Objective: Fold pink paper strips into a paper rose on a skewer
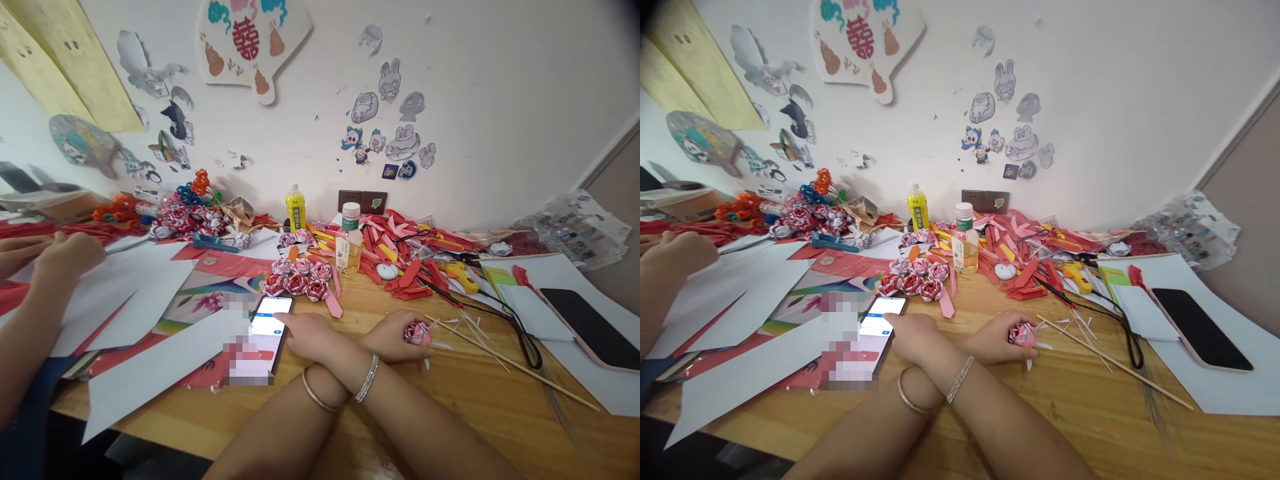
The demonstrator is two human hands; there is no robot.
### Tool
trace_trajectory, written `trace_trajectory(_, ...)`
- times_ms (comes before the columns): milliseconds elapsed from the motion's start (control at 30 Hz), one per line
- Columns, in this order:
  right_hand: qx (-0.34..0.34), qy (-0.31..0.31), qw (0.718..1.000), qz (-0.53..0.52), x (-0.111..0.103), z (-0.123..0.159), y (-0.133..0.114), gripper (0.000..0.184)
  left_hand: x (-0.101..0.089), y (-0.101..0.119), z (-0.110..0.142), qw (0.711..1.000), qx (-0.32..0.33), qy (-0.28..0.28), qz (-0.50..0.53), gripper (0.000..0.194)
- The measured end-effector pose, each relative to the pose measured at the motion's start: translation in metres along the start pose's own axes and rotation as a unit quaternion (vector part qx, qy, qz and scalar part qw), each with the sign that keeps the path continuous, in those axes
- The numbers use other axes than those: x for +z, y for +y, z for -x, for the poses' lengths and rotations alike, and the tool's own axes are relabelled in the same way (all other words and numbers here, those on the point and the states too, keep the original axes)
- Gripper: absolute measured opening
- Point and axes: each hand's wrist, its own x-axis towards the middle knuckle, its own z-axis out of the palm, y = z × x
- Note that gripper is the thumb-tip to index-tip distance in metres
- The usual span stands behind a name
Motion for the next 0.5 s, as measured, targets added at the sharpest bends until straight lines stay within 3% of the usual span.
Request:
trace_trajectory(233,-0.025,0.009,0.999,0.019,-0.003,0.017,-0.008,0.042,0.005,0.002,0.002,1.0,0.009,0.011,-0.004,0.05)
trace_trajectory(500,-0.04,0.023,0.998,0.042,-0.004,0.017,-0.01,0.042,0.005,0.001,0.002,1.0,0.002,0.005,0.012,0.052)
